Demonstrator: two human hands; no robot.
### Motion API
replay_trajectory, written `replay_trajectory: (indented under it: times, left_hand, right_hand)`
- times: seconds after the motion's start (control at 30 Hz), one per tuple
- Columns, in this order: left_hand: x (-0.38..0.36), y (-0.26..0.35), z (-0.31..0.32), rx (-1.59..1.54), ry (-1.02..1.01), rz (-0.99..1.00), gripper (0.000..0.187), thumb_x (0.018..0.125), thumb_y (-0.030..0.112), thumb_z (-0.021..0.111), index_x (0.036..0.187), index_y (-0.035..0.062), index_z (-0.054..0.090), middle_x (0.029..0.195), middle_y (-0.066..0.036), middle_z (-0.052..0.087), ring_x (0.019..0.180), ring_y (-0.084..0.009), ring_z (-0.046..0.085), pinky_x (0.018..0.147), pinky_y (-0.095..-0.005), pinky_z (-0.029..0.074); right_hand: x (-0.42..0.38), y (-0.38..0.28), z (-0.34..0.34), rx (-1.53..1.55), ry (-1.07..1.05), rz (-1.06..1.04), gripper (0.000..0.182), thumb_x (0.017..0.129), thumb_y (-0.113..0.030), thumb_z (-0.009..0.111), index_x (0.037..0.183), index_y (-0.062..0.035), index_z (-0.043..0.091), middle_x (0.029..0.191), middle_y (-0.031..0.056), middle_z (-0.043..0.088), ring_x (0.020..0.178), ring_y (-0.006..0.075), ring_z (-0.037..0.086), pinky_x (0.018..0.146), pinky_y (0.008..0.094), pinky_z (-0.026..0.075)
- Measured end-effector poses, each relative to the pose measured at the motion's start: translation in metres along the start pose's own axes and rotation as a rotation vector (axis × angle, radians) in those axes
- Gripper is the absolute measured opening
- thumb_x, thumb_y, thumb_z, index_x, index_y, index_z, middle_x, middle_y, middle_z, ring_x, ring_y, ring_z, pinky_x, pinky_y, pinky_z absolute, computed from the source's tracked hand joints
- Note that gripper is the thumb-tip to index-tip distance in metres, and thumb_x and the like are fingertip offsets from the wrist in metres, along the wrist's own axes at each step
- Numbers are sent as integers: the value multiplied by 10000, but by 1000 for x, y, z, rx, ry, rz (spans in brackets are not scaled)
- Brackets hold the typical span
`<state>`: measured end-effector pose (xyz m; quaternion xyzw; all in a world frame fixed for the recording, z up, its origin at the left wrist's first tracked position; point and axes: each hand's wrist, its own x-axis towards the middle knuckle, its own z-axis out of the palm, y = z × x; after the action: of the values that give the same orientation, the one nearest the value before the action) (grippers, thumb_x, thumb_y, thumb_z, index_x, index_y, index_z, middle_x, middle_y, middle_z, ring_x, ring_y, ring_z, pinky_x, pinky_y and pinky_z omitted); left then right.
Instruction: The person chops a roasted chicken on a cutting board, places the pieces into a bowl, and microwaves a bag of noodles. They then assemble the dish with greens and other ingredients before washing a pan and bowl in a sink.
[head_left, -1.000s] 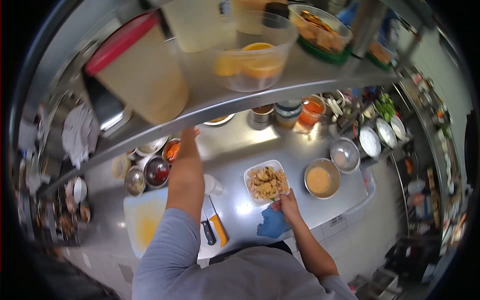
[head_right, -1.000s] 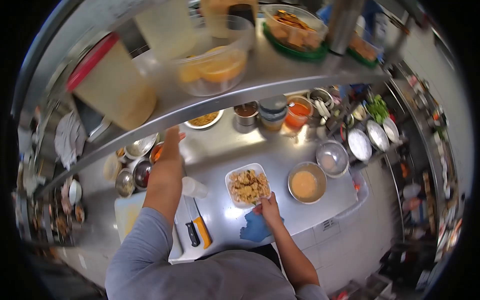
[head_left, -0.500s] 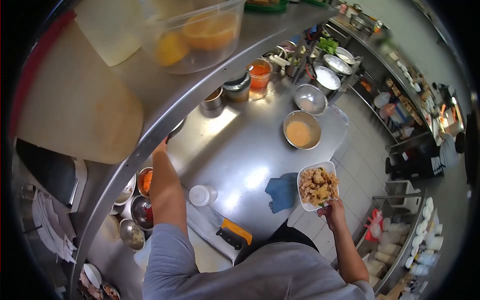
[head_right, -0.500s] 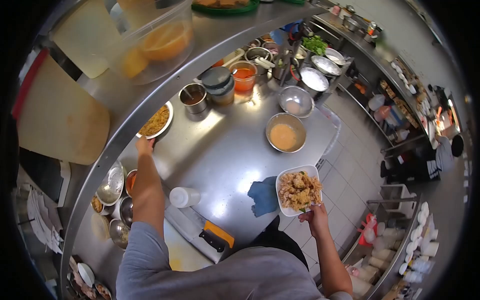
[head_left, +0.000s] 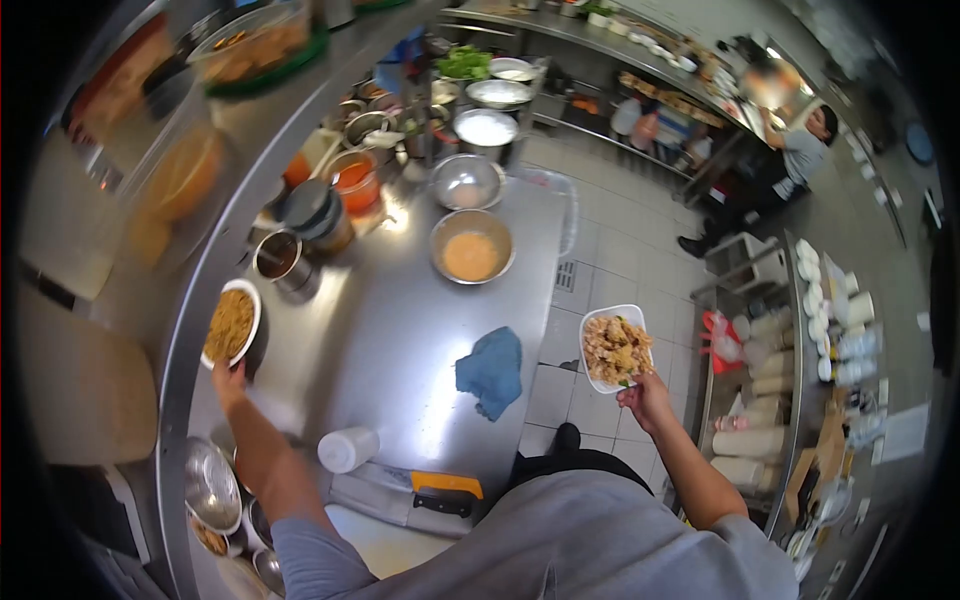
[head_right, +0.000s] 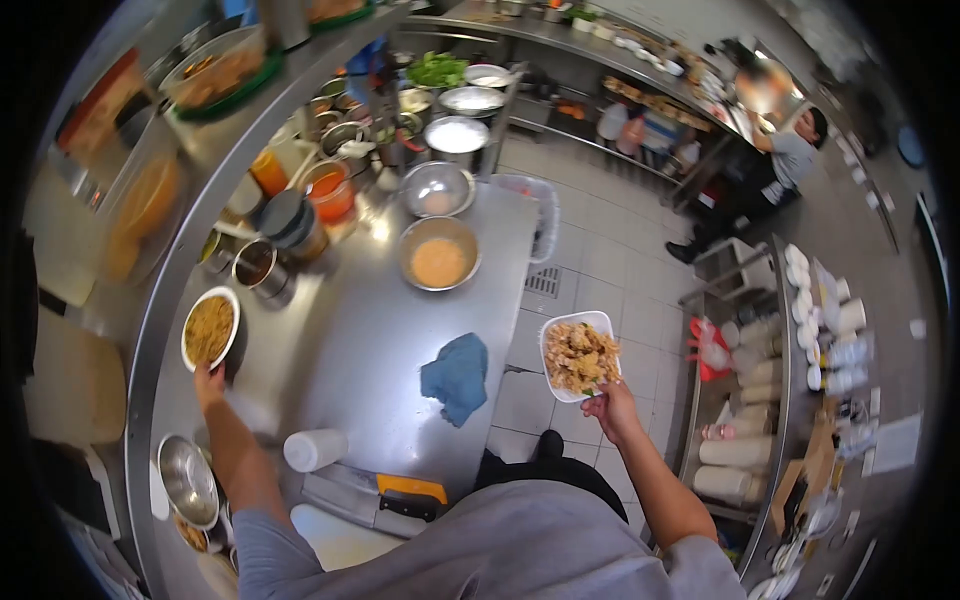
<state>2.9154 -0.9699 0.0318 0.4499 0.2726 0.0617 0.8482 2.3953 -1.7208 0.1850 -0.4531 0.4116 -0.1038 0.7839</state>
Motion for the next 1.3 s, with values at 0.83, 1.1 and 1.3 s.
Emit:
replay_trajectory:
  times: [0.83, 1.1, 1.3]
  left_hand:
    - [-169, 67, 12, 58, -269, -4, 529, 795, -45, 460, 1322, -78, 482, 1322, -176, 574, 1195, -295, 574, 994, -381, 523]
    - [-308, 13, 73, 1132, -443, 1054, 347, 970, 226, 536, 1161, -38, 655, 1120, -205, 650, 1057, -293, 604, 946, -350, 476]
    - [-389, -67, 144, 956, -536, 946, 361, 893, 150, 629, 1173, -77, 616, 1098, -192, 653, 991, -272, 617, 880, -363, 503]
  right_hand:
    - [16, -30, -241, 362, 424, -331, 232, 925, -144, 433, 1128, -35, 454, 848, 126, 614, 618, 219, 617, 533, 337, 516]
    - [-3, -77, -457, 555, 736, -602, 202, 931, -159, 441, 1060, -18, 505, 792, 116, 629, 626, 209, 626, 542, 318, 522]
    - [-16, -111, -675, 556, 972, -648, 289, 967, -220, 393, 1077, -9, 558, 845, 136, 673, 655, 189, 633, 564, 304, 529]
